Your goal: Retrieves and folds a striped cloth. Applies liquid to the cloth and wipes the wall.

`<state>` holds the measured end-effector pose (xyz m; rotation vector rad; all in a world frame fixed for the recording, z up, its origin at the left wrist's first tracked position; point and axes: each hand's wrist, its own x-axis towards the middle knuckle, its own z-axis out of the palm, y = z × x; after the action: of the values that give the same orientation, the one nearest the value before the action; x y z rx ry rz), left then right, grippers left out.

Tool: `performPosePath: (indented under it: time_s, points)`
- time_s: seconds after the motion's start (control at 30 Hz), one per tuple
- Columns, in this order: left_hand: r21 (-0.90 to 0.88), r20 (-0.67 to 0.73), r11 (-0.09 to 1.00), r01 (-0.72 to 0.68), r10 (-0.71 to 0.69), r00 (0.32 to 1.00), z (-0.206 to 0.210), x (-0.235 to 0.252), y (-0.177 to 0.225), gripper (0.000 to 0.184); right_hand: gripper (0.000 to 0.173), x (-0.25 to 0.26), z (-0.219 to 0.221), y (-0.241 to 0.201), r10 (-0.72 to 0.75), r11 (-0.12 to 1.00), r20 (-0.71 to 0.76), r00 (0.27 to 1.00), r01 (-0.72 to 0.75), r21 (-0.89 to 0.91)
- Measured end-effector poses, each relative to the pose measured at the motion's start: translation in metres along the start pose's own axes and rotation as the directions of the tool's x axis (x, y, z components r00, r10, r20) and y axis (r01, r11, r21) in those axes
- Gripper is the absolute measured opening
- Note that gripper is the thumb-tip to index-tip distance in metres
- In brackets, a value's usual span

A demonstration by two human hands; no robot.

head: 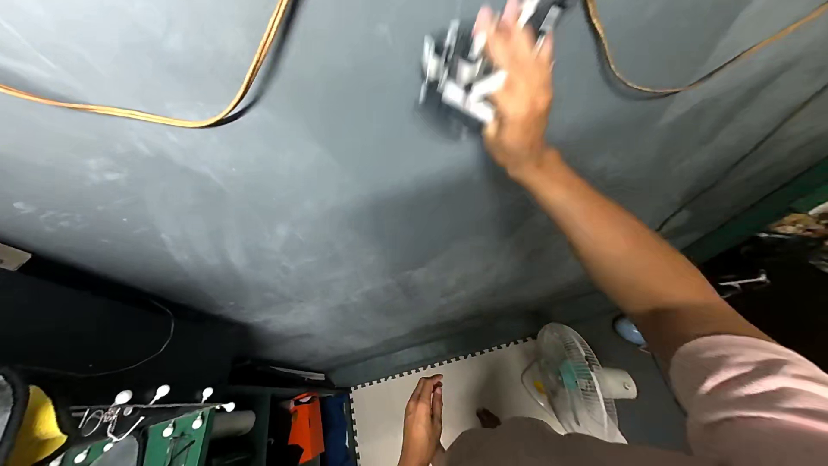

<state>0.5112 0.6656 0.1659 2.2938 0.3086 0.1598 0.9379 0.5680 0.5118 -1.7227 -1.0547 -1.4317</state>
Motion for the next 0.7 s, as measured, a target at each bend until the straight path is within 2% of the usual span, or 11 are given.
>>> performPosePath:
  time_s: [0.1, 0.17, 0.23, 0.27, 0.33, 0.37, 0.4, 0.43, 0.5, 0.57, 0.7]
  points:
    - [-0.004, 0.014, 1.000, 0.004, -0.004, 1.000, 0.008, 0.005, 0.008, 0.031, 0.022, 0.050, 0.013, -0.013, 0.138, 0.989, -0.229, 0.964, -0.147, -0.024]
    - [-0.024, 0.005, 1.000, -0.007, 0.007, 1.000, 0.015, 0.013, 0.014, 0.031, 0.039, -0.001, 0.027, -0.049, 0.101, 0.993, -0.042, 0.994, -0.099, 0.059]
    - [-0.011, 0.013, 1.000, -0.018, 0.018, 1.000, 0.026, 0.016, 0.017, 0.031, 0.047, -0.116, 0.046, -0.085, -0.070, 0.989, 0.270, 0.960, 0.032, 0.142]
    - [0.007, 0.020, 1.000, -0.027, 0.027, 0.999, 0.030, 0.017, 0.018, 0.030, 0.045, -0.186, 0.057, -0.094, -0.223, 0.963, 0.416, 0.882, 0.133, 0.234]
    - [0.027, 0.034, 0.999, -0.041, 0.041, 0.999, 0.037, 0.016, 0.023, 0.031, 0.038, -0.294, 0.075, -0.085, -0.581, 0.805, 0.557, 0.594, 0.316, 0.502]
    - [0.027, 0.034, 0.999, -0.042, 0.041, 0.999, 0.039, 0.013, 0.025, 0.031, 0.037, -0.312, 0.078, -0.078, -0.687, 0.721, 0.552, 0.473, 0.345, 0.602]
    - [0.029, 0.027, 0.999, -0.041, 0.040, 0.999, 0.039, 0.013, 0.024, 0.031, 0.036, -0.307, 0.083, -0.076, -0.737, 0.668, 0.517, 0.436, 0.357, 0.653]
    - [0.030, 0.015, 0.999, -0.035, 0.034, 0.999, 0.039, 0.012, 0.023, 0.031, 0.036, -0.285, 0.089, -0.079, -0.753, 0.645, 0.470, 0.461, 0.371, 0.668]
    - [0.027, 0.009, 1.000, 0.000, 0.000, 1.000, 0.043, 0.001, 0.020, 0.032, 0.035, -0.222, 0.091, -0.094, -0.717, 0.662, 0.346, 0.605, 0.435, 0.611]
    - [0.034, 0.004, 0.999, 0.029, -0.029, 1.000, 0.042, -0.004, 0.017, 0.032, 0.037, -0.126, 0.093, -0.116, -0.651, 0.721, 0.222, 0.725, 0.501, 0.479]
    - [0.028, -0.038, 0.997, 0.065, -0.064, 0.997, 0.038, -0.015, 0.011, 0.032, 0.031, 0.065, 0.081, -0.138, -0.333, 0.917, 0.047, 0.942, 0.312, 0.247]
